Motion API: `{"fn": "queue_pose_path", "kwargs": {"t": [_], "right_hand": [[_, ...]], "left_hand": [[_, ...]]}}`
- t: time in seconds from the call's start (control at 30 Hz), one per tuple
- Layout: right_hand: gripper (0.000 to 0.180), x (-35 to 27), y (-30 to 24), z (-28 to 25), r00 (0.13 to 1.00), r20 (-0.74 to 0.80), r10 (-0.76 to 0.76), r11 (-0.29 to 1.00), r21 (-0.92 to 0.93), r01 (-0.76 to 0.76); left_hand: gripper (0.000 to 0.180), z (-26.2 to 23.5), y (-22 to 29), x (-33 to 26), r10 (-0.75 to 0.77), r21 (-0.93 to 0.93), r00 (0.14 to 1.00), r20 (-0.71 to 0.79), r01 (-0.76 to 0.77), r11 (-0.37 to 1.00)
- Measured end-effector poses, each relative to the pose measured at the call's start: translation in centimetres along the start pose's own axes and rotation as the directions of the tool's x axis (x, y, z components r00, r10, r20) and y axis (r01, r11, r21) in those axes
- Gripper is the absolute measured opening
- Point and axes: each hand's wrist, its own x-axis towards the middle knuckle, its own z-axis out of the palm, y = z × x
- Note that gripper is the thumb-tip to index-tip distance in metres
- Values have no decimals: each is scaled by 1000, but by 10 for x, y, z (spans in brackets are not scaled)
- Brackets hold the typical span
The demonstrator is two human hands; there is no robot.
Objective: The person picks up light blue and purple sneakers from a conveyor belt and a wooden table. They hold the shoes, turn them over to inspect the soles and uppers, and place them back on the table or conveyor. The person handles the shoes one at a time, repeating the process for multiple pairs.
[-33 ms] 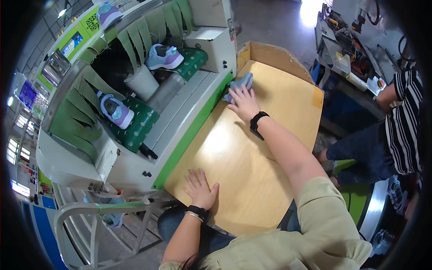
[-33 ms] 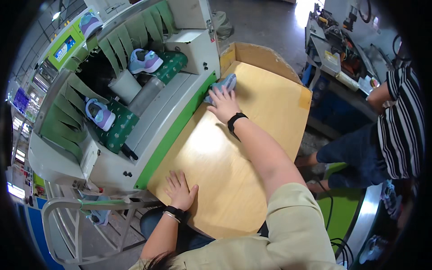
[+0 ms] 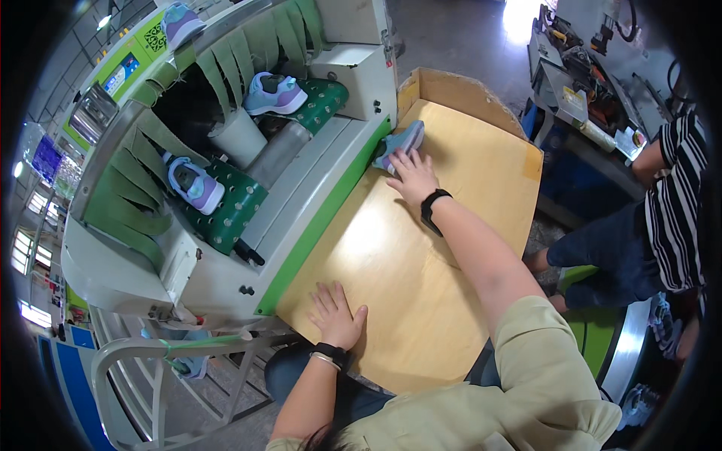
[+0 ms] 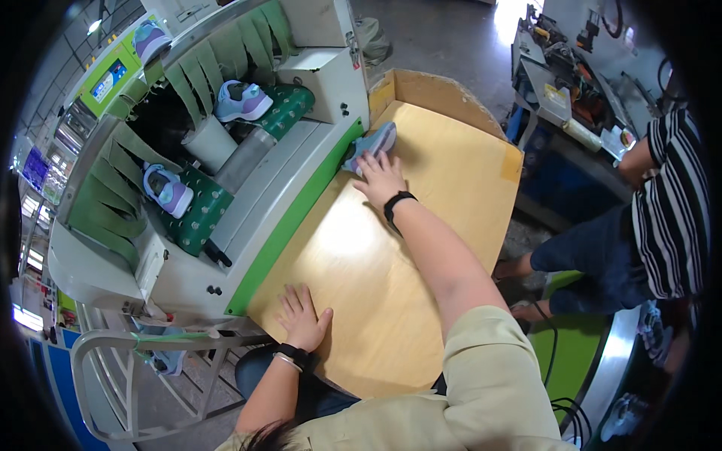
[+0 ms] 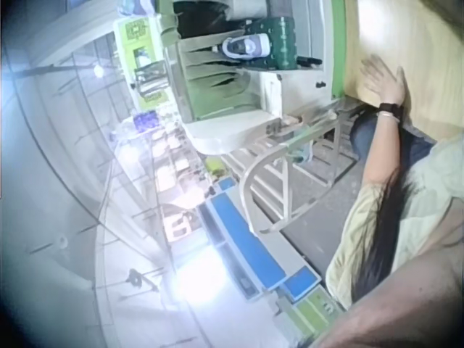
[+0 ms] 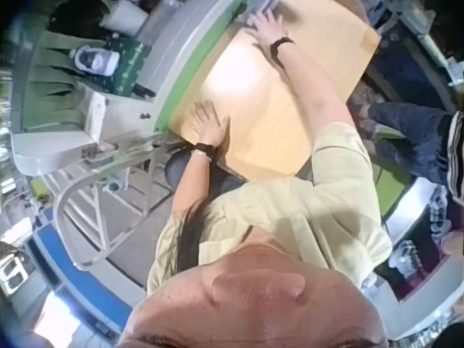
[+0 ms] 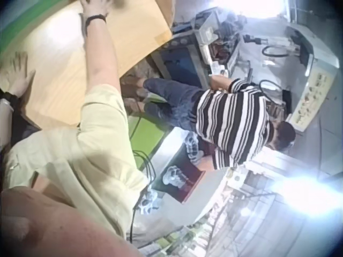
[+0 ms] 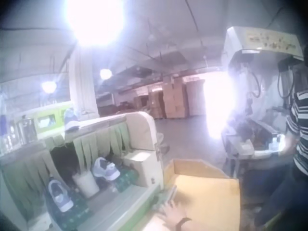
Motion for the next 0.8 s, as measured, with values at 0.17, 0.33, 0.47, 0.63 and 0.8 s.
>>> {"fn": "queue_pose_path", "kwargs": {"t": [0.17,0.33,0.47,0.63,0.8], "right_hand": [[78,-20,-10,11,954,-157,254,961,151,-231],[107,6,32,3,729,-216,649,583,757,-295],[82,12,49,10,856,-115,504,682,661,-313],[75,-75,-91,-13,958,285,-44,544,811,-216],[81,-171,-119,-9,914,119,-387,525,844,112]], "left_hand": [[95,2,-5,-4,-18,10,1000,1,18,1000],[95,-1,1,-6,-27,9,999,20,27,1000],[96,-1,9,1,17,-16,999,29,-17,1000],[97,-1,-12,-8,-39,-41,999,-4,39,998],[110,-5,-6,-2,40,-78,999,20,-38,996]]}}
